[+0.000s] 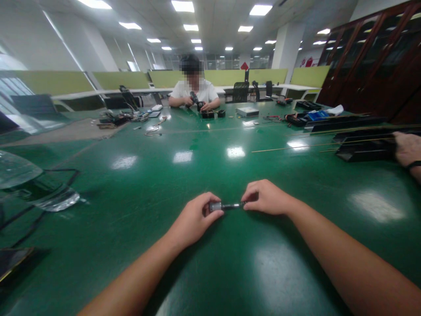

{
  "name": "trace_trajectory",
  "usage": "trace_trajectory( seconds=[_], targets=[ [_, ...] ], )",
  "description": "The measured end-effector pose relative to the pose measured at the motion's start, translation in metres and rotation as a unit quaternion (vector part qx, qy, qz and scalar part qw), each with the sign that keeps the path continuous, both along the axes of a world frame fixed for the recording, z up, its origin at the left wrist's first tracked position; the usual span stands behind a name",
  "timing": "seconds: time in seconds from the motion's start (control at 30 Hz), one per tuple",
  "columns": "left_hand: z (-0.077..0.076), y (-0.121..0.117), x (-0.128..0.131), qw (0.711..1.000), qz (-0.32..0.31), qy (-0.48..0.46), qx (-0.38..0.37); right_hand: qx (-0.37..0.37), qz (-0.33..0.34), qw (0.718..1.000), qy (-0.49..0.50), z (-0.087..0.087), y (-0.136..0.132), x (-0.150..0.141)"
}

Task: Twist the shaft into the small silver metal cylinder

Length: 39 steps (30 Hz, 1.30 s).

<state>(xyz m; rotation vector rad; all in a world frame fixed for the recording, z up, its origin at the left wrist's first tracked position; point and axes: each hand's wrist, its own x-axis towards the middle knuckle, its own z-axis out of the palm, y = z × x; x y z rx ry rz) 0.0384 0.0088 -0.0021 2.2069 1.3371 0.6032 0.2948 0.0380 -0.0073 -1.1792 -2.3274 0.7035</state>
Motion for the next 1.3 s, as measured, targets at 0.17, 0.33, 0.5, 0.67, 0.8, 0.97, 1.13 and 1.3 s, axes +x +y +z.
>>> trace_trajectory(
  seconds=[0.17, 0.33, 0.5, 0.67, 0.8, 0.97, 1.13, 1.3],
  targets=[
    [-0.001, 0.001, 0.0, 1.0, 0.005, -0.002, 0.003, -0.004, 0.01, 1.0, 0.006, -0.001, -0.001, -0.003],
    [-0.002, 0.001, 0.002, 1.0, 0.002, 0.0, 0.009, 0.013, 0.009, 0.998, 0.053, -0.009, -0.004, -0.026],
    [-0.002, 0.001, 0.002, 1.0, 0.001, -0.006, 0.011, 0.062, 0.013, 0.995, 0.077, -0.016, -0.008, -0.055],
    [-0.003, 0.001, 0.0, 1.0, 0.001, -0.017, 0.011, 0.016, -0.026, 0.995, 0.097, -0.018, -0.012, -0.054],
    [-0.005, 0.002, 0.0, 1.0, 0.008, -0.024, 0.005, 0.005, -0.034, 0.995, 0.089, -0.017, -0.012, -0.045],
    [-0.005, 0.002, 0.0, 1.0, 0.013, -0.022, 0.012, 0.034, -0.031, 0.997, 0.061, -0.015, -0.012, -0.043],
    [-0.004, 0.001, 0.001, 1.0, 0.015, -0.02, 0.009, 0.023, -0.006, 0.998, 0.054, -0.012, -0.013, -0.043],
    [-0.002, 0.001, 0.001, 1.0, 0.021, -0.023, 0.004, 0.028, -0.011, 0.999, 0.038, -0.009, -0.012, -0.041]
  ],
)
